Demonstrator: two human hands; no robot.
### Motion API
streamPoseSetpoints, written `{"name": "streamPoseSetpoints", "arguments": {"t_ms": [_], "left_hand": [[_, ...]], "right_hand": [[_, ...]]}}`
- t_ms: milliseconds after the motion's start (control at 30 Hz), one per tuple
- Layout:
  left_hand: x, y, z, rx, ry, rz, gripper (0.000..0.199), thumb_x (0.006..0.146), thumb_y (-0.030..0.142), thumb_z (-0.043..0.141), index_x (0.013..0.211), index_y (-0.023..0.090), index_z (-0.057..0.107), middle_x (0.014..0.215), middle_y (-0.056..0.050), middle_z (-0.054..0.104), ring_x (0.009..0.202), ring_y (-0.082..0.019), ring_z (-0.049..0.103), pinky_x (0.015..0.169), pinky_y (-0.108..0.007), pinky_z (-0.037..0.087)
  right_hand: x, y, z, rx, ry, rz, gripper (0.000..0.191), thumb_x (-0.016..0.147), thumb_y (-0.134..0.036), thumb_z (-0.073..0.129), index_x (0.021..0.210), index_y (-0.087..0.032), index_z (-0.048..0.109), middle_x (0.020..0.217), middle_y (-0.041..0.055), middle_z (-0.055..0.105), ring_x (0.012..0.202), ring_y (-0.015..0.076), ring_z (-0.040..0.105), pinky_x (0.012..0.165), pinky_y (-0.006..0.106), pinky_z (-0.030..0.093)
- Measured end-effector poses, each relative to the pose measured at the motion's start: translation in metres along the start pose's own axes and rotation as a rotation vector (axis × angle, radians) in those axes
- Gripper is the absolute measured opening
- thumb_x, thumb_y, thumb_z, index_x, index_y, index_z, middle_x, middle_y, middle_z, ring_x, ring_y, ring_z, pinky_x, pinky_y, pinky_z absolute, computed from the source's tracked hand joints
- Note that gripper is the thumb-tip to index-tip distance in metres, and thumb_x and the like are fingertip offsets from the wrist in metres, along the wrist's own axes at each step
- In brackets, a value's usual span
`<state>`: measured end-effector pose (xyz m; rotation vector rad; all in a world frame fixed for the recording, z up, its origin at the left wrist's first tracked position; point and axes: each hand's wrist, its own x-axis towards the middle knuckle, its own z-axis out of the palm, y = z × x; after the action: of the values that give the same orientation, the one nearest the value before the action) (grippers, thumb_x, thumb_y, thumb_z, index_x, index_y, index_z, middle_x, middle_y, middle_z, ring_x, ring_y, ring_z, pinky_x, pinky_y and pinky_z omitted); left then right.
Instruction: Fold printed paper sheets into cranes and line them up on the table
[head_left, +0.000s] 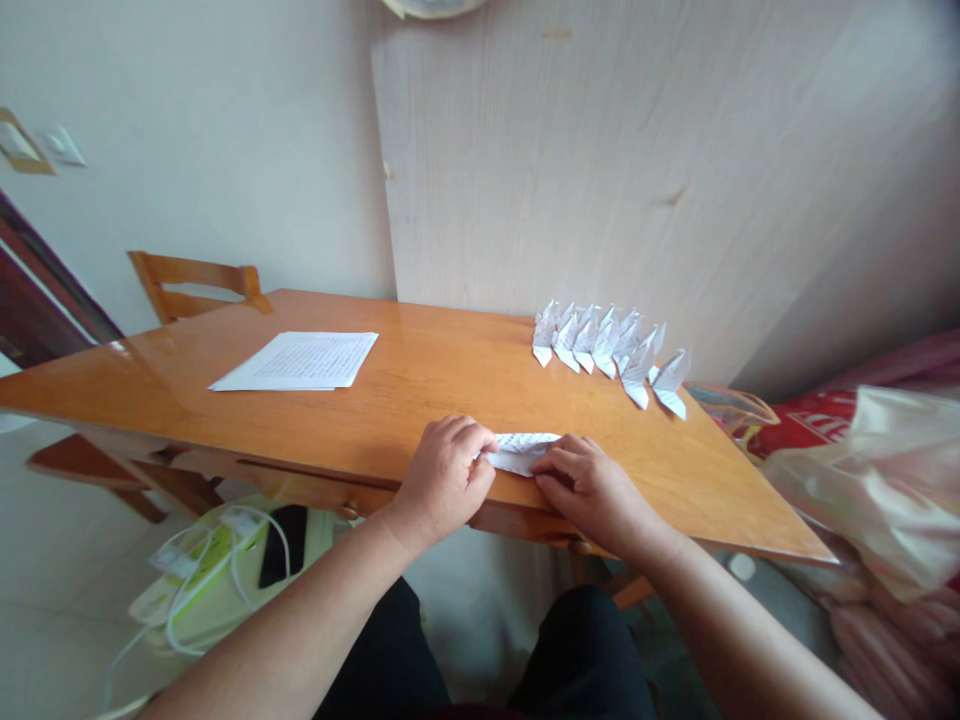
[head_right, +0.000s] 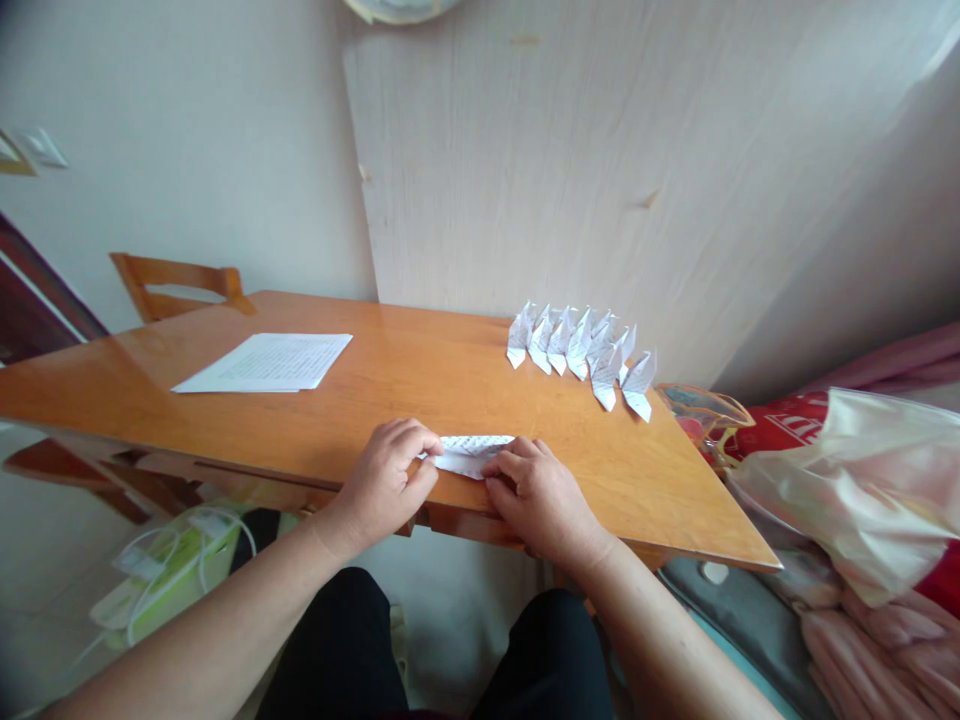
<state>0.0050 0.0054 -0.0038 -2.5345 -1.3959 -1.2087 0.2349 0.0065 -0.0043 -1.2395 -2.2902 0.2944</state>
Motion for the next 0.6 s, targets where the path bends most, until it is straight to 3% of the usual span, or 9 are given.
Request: {"name": "streamPoseSetpoints", "arguments": {"t_ms": [133, 267, 600], "left_hand": [[-0.007, 0.011, 0.004, 0.089, -0.150, 0.049, 0.019, 0.087, 0.010, 0.051, 0.093, 0.021, 0.065, 0.093, -0.005, 0.065, 0.094, -0.023, 0.058, 0.086, -0.038, 0.043], [-0.014, 0.016, 0.008, 0.159, -0.205, 0.014, 0.020, 0.091, 0.015, 0.051, 0.098, 0.021, 0.068, 0.098, -0.007, 0.066, 0.096, -0.025, 0.057, 0.085, -0.040, 0.041], [-0.045, 0.020, 0.004, 0.199, -0.068, -0.014, 0.024, 0.098, 0.028, 0.051, 0.115, 0.025, 0.067, 0.118, -0.004, 0.072, 0.105, -0.025, 0.058, 0.089, -0.046, 0.035]], "right_hand": [[0.000, -0.001, 0.000, -0.020, 0.004, 0.009, 0.013, 0.089, -0.018, 0.060, 0.080, -0.023, 0.069, 0.087, 0.0032, 0.064, 0.083, 0.0193, 0.056, 0.077, 0.031, 0.044], [0.001, -0.002, -0.001, -0.013, 0.000, 0.019, 0.013, 0.088, -0.017, 0.060, 0.084, -0.023, 0.070, 0.086, 0.0032, 0.064, 0.085, 0.0196, 0.057, 0.077, 0.031, 0.045], [0.001, -0.002, 0.002, 0.024, 0.010, 0.051, 0.012, 0.086, -0.017, 0.061, 0.088, -0.024, 0.070, 0.092, 0.0037, 0.066, 0.090, 0.0205, 0.059, 0.079, 0.032, 0.045]]}}
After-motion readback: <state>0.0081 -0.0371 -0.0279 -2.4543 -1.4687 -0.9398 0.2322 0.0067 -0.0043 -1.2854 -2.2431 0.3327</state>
